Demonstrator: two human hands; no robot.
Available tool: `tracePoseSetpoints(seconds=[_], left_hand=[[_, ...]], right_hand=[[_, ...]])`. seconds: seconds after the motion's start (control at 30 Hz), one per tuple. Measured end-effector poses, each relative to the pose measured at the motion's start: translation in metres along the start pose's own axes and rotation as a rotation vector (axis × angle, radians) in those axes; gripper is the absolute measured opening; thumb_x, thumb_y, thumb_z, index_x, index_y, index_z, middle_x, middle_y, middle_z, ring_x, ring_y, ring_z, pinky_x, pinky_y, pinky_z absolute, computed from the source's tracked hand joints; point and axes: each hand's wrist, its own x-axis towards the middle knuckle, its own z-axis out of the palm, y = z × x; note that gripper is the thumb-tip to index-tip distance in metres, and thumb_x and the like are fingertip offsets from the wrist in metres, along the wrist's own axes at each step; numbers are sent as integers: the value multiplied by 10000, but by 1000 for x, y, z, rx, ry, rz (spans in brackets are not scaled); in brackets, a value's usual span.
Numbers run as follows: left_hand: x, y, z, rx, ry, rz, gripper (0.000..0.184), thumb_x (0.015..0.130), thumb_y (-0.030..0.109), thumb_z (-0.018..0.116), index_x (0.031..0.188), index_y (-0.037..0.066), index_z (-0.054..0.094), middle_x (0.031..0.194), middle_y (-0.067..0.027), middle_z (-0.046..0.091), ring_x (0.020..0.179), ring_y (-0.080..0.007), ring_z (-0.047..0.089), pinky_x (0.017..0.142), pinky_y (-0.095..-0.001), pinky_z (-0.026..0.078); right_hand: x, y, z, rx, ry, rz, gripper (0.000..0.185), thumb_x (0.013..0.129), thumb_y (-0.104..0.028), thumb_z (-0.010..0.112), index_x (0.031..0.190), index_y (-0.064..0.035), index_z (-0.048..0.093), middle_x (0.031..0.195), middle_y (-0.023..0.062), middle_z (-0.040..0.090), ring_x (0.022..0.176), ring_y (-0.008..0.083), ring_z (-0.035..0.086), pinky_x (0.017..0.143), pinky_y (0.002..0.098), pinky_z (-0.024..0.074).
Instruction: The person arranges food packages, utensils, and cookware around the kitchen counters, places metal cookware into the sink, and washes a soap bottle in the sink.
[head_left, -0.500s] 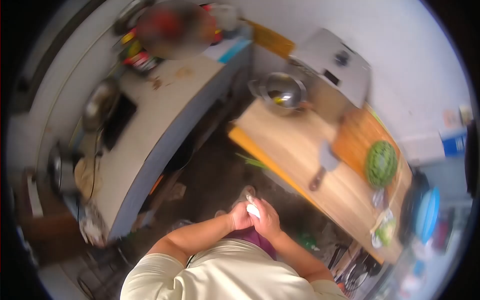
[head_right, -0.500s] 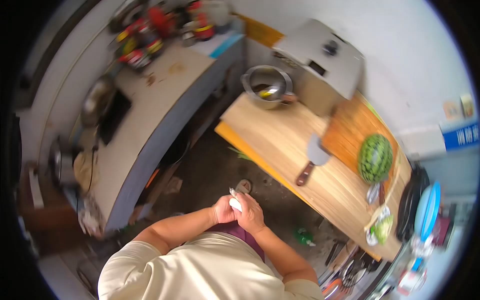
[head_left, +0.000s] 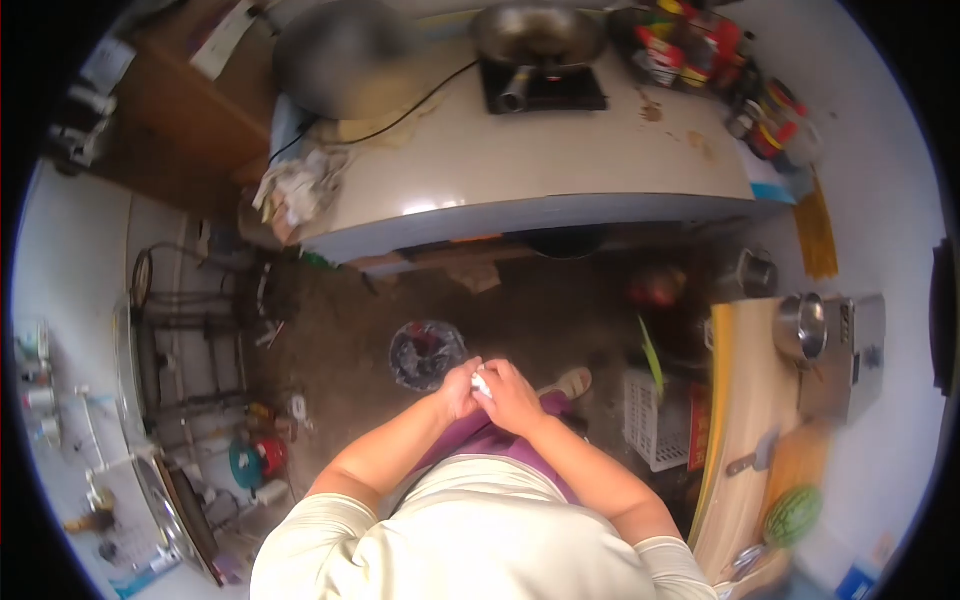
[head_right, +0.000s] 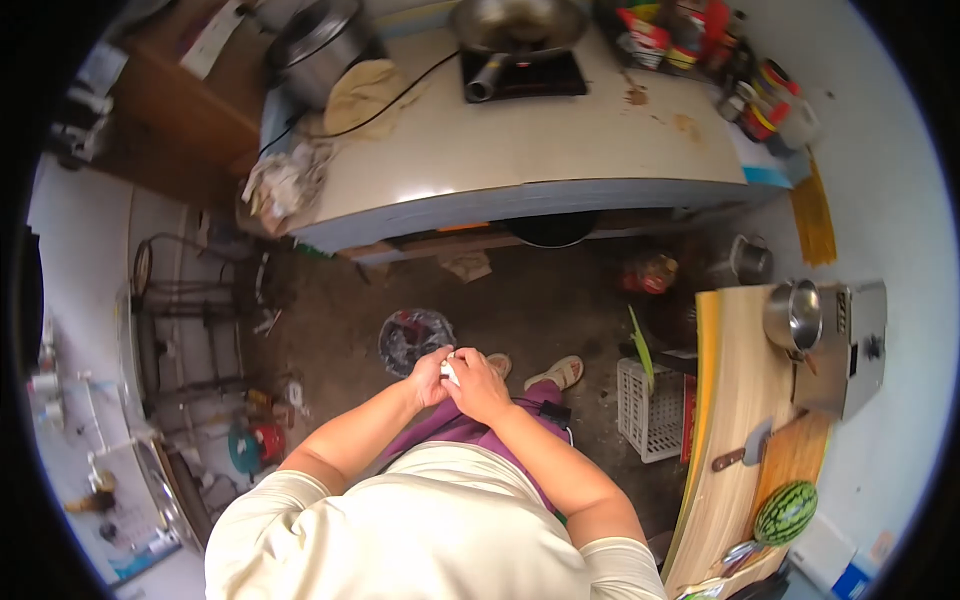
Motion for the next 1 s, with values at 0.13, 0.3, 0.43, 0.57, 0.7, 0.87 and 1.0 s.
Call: tracePoseSetpoints(seconds=[0.13,0.3,0.43,0.57,0.7,0.87,1.0], left_hand=[[19,22,-86,50,402,219,391,952,348,308,810,47,514,614,-76,512,514,-211,502,466,-356,443],[73,36,-212,155,619,410,396,925,465,352,970,136,567,874,-42,585,759,-231,575,631,-437,475],[55,59,-192,254,580,205,526,877,533,415,1260,175,453,1316,-78,445,1203,-326,418,964,-652,149],[52,50,-133,701,742,178,401,873,322,494,1243,171,466,1224,-88,506,1055,-338,517,866,-608,334],[94,34,-98,1044,461,259,372,819,23,499,1183,98,497,1044,-86,558,825,-230,574,651,-403,505],[39,-85,101,1417,-235,152,328,832,6,548,1157,41,515,1071,-95,567,953,-175,560,725,-310,508],[19,-219,205,1504,-666,131,351,865,123,557,1182,-12,487,1092,-111,560,940,-177,559,760,-312,498]], right_hand=[[2,-4,22,109,-118,157,375,804,-214,605,1116,-24,524,1146,141,480,1017,330,525,837,399,451],[-24,15,26,42,-70,269,360,819,-242,589,1110,-37,536,1142,139,499,1018,325,530,837,396,453],[-55,29,5,23,140,370,337,808,-220,602,1084,-34,552,1100,143,518,993,322,536,840,380,447],[-103,44,-52,-176,579,389,280,753,-157,644,1001,-43,583,993,125,562,936,307,545,808,384,451],[-192,66,-133,-633,1154,684,308,703,-116,661,989,-64,561,1042,126,522,993,325,490,833,418,399],[-305,117,-200,-799,1262,1370,469,735,-201,664,1173,-116,518,1141,168,464,1060,325,453,864,423,387],[-339,151,-206,-279,1206,1316,568,736,-90,582,1267,-75,383,1014,253,464,874,394,527,732,442,455]])
